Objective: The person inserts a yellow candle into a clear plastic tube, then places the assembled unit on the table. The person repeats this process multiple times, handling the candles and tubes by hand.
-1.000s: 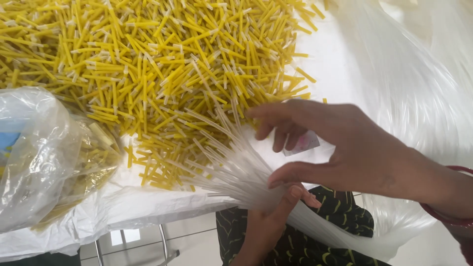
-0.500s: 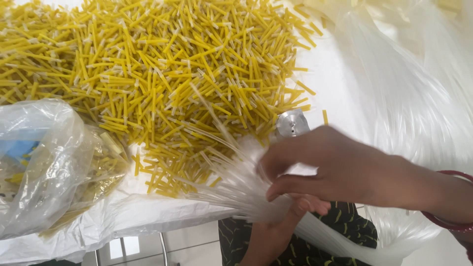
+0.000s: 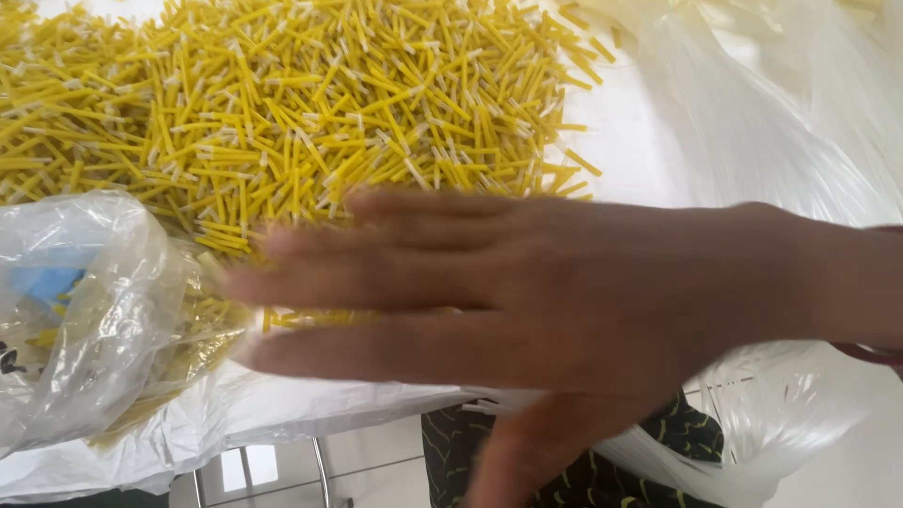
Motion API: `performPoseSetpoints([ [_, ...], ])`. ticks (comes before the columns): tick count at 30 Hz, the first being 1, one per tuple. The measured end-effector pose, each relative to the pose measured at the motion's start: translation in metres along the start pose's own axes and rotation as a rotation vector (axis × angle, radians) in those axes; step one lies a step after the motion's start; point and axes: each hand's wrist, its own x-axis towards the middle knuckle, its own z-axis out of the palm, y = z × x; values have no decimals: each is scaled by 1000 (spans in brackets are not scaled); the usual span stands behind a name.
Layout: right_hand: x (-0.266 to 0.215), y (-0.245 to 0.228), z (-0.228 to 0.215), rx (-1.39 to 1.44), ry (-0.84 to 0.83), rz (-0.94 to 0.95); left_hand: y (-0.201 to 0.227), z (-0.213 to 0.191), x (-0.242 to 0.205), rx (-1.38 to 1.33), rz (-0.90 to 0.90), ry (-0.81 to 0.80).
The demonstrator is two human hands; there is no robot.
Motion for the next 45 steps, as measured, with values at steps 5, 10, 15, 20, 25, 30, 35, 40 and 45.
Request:
performPoseSetpoints([
  [5,5,5,42,143,-264,209,3,12,-4,-174,-134,259],
  [10,0,16,16,363,-548,351,-9,12,-13,-543,-136,308],
  [15,-21,26,23,625,-344,279,-12,17,-13,-689,-160,362],
  [20,-59,-6,-1,504,475,375,1,7,-12,-963,-41,391],
  [25,-92,-40,74,623,638,696,-10,9,-14,-1044,187,395],
  [30,-87,-64,146,670,480,812,-25,12,-15,-1423,461,288],
  [35,-103,-64,169,836,155,1257,19,-9,-10,-801,343,491],
  [40,-118,-61,182,1059,226,1115,18,-14,-17,-1002,-105,338],
  [45,-138,-49,152,655,6,785,2,-6,-16,-1017,-53,378],
])
